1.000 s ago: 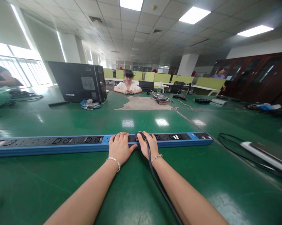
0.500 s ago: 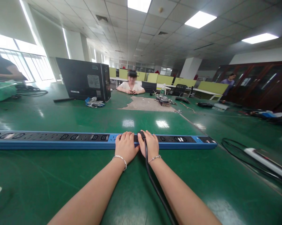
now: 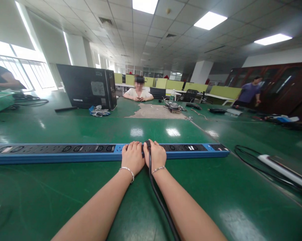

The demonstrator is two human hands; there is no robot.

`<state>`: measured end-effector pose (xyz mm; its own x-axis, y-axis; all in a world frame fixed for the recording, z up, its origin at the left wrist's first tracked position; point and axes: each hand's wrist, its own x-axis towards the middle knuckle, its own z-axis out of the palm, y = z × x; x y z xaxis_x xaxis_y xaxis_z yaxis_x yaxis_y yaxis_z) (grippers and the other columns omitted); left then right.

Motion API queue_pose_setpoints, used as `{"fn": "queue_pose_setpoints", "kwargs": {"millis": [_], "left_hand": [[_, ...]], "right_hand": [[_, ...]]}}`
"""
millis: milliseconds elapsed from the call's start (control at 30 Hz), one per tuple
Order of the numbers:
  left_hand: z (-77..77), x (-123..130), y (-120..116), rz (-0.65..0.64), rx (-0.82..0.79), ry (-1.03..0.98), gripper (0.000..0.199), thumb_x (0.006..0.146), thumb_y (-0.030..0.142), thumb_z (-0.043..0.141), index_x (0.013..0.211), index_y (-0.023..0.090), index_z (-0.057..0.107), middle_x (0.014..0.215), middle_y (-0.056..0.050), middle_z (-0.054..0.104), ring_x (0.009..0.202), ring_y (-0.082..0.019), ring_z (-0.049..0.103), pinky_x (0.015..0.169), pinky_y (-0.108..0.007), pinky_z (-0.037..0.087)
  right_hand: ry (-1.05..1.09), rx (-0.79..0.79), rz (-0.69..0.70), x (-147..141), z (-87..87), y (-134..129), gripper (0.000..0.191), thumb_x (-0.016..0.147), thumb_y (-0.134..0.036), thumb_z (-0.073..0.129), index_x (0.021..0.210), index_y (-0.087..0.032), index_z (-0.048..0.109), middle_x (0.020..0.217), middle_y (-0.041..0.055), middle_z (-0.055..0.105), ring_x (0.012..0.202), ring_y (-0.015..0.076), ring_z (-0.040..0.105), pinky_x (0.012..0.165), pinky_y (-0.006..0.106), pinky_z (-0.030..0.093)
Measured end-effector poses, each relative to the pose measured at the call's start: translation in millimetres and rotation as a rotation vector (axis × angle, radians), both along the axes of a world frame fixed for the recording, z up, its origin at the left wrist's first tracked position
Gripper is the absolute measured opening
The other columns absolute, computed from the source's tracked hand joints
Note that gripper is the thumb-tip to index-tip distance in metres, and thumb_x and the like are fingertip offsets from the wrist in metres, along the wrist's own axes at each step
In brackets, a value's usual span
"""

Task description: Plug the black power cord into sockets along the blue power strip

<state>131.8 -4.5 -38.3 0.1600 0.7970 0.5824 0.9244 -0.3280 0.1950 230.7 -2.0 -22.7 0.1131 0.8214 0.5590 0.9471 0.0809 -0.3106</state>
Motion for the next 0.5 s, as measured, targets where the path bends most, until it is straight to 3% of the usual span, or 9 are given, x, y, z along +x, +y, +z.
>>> {"fn": "queue_pose_setpoints", "kwargs": {"millis": [500], "left_hand": [[3.6,-0.1,-3.6,0.009,0.003,0.007,0.034,0.087,0.024,0.035,0.111,0.018,0.058,0.118,-0.01,0.06,0.114,-0.024,0.047,0.097,-0.042,0.028]], "right_hand": [[0.046,0.034,0.001,-3.9,-7.7,-1.8,0.041,0.089,-0.036,0.038,0.116,-0.013,0.058,0.108,0.0125,0.065,0.106,0.0203,0.056,0.093,0.033,0.036]]}}
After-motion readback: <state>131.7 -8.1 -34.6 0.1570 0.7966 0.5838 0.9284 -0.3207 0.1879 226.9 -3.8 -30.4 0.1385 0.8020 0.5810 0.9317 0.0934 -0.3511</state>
